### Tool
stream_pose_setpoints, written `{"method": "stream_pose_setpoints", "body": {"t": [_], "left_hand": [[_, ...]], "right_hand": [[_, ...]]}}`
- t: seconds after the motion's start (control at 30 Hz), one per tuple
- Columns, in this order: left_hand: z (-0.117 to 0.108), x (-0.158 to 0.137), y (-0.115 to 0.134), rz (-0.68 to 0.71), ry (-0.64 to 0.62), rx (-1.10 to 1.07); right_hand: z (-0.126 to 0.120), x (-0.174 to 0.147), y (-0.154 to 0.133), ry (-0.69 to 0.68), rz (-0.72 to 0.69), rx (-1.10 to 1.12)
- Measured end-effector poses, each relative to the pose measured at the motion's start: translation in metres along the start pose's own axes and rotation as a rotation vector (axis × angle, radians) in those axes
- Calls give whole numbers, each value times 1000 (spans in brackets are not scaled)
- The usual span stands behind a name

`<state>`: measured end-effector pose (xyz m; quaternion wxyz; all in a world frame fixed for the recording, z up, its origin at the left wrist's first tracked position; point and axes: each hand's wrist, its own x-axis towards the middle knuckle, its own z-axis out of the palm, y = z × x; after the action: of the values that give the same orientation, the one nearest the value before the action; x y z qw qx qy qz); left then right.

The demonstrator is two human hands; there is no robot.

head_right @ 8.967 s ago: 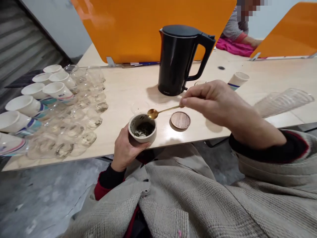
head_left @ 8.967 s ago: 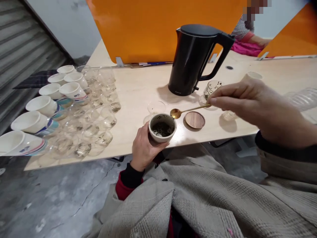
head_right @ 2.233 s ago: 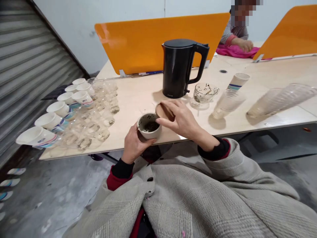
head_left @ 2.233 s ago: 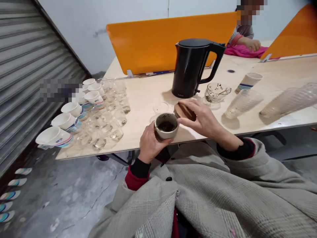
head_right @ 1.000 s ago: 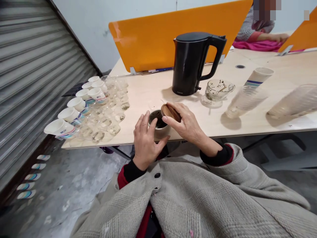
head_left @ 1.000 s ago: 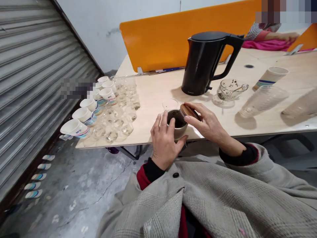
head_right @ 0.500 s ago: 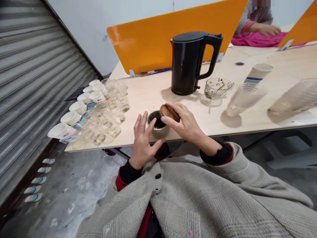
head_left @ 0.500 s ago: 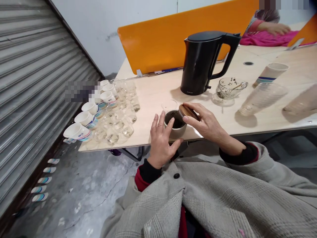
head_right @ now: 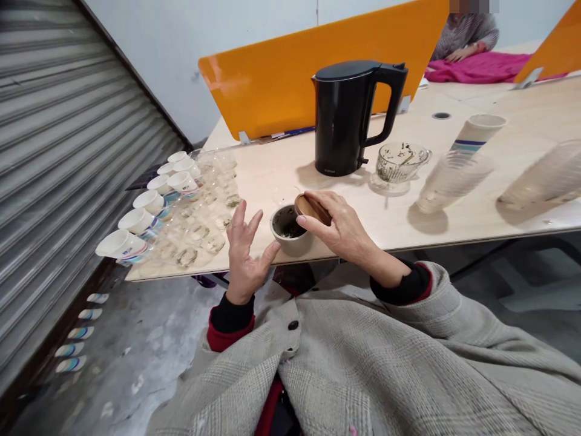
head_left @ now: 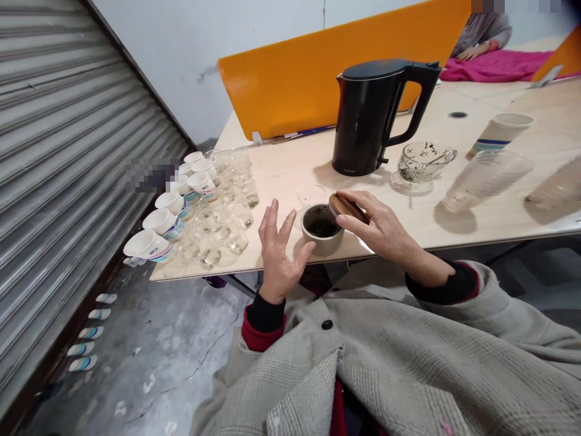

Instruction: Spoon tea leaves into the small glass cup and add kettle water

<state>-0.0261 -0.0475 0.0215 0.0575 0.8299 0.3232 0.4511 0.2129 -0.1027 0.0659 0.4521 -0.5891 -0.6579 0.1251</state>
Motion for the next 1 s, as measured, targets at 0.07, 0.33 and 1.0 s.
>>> {"method": "stream_pose_setpoints", "body": {"t": [0.07,0.33,1.0], "left_hand": [[4,0,-5,-23,-48,-13],[11,3,-2,61,-16,18],[39,-13,-5,-411,-108,-570]], "right_hand": [[1,0,1,2,2,4],[4,3,0,9,6,56],[23,21,-39,-253,-260,-432]]}}
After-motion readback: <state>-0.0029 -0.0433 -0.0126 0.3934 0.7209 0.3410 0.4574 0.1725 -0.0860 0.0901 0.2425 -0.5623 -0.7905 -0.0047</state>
